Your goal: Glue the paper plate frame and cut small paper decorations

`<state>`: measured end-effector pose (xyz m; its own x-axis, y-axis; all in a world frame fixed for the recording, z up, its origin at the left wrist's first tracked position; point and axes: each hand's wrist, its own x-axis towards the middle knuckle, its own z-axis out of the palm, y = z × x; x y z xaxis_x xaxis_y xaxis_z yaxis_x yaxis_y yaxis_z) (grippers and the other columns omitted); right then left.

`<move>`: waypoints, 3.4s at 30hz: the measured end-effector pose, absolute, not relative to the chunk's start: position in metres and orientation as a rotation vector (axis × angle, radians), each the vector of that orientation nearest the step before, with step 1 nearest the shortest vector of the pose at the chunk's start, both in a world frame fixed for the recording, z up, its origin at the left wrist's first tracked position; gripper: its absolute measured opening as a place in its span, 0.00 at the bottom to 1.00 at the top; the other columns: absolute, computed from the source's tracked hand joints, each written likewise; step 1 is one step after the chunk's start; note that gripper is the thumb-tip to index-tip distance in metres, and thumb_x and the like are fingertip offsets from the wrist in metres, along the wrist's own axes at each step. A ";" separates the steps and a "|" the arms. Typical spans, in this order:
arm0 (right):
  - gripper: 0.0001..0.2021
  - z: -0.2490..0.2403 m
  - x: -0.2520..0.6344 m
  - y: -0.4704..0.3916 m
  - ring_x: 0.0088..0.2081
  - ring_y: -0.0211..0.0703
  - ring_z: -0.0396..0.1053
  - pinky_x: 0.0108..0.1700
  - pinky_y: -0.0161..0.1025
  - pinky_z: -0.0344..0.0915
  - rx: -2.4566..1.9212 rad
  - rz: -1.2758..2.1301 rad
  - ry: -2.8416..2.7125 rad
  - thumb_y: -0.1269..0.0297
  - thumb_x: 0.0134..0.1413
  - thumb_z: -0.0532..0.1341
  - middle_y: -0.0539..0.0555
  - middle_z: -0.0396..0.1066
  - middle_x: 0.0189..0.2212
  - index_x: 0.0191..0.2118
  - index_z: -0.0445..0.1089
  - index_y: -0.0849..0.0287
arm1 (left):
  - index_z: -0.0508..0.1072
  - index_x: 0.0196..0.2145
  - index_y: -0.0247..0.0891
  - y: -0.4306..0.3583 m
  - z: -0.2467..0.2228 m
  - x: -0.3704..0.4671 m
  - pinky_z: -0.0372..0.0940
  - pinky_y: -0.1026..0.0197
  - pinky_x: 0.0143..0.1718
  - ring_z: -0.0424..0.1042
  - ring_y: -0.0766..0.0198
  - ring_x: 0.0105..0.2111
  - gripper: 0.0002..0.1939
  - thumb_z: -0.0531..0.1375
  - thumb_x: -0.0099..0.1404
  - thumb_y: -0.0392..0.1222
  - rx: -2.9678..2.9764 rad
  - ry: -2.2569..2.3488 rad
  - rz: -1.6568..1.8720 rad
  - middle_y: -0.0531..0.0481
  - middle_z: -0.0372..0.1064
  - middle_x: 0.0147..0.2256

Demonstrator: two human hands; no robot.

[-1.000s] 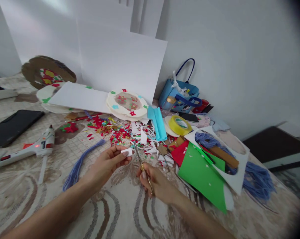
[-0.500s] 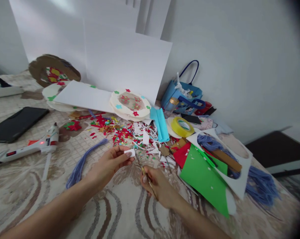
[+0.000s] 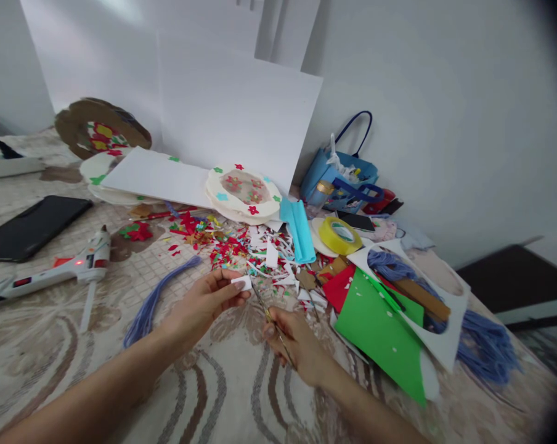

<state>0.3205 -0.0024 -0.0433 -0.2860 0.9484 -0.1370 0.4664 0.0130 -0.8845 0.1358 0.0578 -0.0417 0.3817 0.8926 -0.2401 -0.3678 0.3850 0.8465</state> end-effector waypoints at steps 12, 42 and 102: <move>0.15 -0.042 0.325 -0.001 0.20 0.34 0.54 0.23 0.32 0.51 -1.417 1.233 -1.808 0.53 0.57 0.55 0.45 0.54 0.17 0.26 0.60 0.58 | 0.71 0.34 0.36 0.061 -0.041 0.134 0.64 0.68 0.33 0.71 0.70 0.29 0.11 0.66 0.54 0.40 0.833 0.803 0.908 0.53 0.73 0.29; 0.18 -0.024 0.375 0.030 0.24 0.35 0.53 0.27 0.32 0.48 -1.683 0.766 -1.921 0.49 0.58 0.52 0.46 0.55 0.21 0.26 0.59 0.59 | 0.72 0.33 0.37 0.061 -0.038 0.135 0.64 0.65 0.33 0.71 0.67 0.29 0.15 0.68 0.51 0.45 0.997 0.907 0.808 0.52 0.73 0.29; 0.21 -0.035 0.341 0.015 0.14 0.31 0.50 0.17 0.30 0.50 -1.433 1.403 -1.621 0.43 0.52 0.56 0.42 0.52 0.14 0.25 0.57 0.58 | 0.72 0.33 0.37 0.063 -0.034 0.131 0.63 0.65 0.30 0.69 0.67 0.28 0.13 0.67 0.51 0.44 1.055 0.880 0.738 0.51 0.72 0.29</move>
<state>0.3412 0.0145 -0.0349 -0.2754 0.9352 -0.2227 0.3545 -0.1165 -0.9278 0.1314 0.0634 -0.0336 0.4637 0.8506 -0.2479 -0.0957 0.3263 0.9404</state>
